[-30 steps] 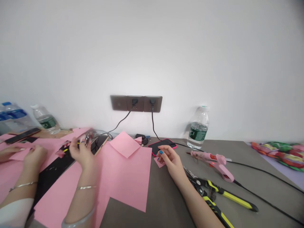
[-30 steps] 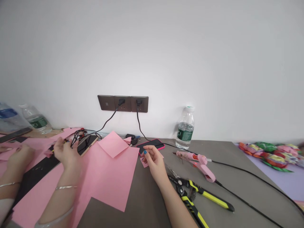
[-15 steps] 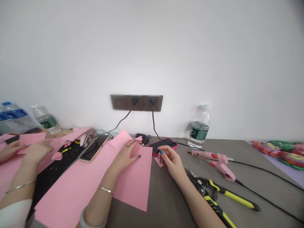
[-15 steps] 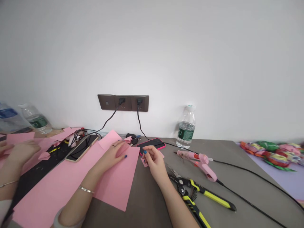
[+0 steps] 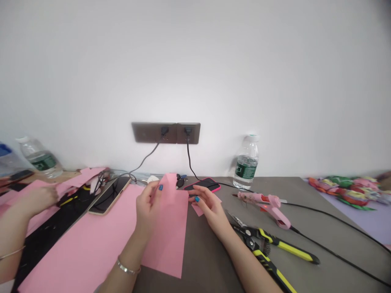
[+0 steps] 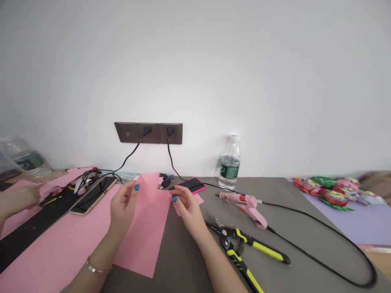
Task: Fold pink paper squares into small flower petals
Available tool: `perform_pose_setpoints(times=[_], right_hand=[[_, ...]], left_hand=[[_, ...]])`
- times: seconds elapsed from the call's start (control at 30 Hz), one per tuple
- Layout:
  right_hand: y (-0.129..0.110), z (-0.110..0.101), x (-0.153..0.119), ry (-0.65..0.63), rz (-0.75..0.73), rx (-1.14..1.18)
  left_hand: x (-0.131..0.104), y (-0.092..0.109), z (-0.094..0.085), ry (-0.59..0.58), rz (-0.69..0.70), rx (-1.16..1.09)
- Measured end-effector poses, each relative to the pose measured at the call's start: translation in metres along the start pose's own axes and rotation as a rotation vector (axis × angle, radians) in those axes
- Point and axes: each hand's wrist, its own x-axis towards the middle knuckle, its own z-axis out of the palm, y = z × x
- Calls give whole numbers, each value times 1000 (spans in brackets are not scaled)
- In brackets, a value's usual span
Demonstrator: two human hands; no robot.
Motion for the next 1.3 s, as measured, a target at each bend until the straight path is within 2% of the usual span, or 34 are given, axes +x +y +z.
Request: perform_pose_setpoints(times=[0.03,0.13,0.2,0.3,0.4,0.5,0.63,0.87,1.07,1.13,1.23,1.3], right_hand=[[-1,1,-1,-18,8,19],[-5,3,-3,-30,63,73],[-7,3,-5,10,135,113],[-7,-3,-5,65,221,156],[-4,-9,-2,81,169,111],[0,-14,0,72,98,-39],[2,-13,0,110,50,-210],[-12,-6,-1,73,42,-1],[-8,-1,0,-58,-15,11],[-5,-3,-1,-8,-37,-61],[-3,-7,-3,157,-155,-335],[-3,-8,-6,134,-268,-489]], left_hand=[[-3,2,3,18,-56,-87],[-6,2,12,-79,-241,-380],[-4,0,15,-154,-312,-483],[0,-4,14,-286,-404,-494],[5,-5,10,-393,-497,-444],[7,-4,7,-425,-492,-366],[6,-3,9,-368,-414,-277],[4,-4,11,-323,-367,-280],[3,-8,12,-212,-271,-193],[1,-11,15,-218,-280,-208],[-4,-15,22,-301,-368,-355],[-8,-13,29,-349,-477,-490]])
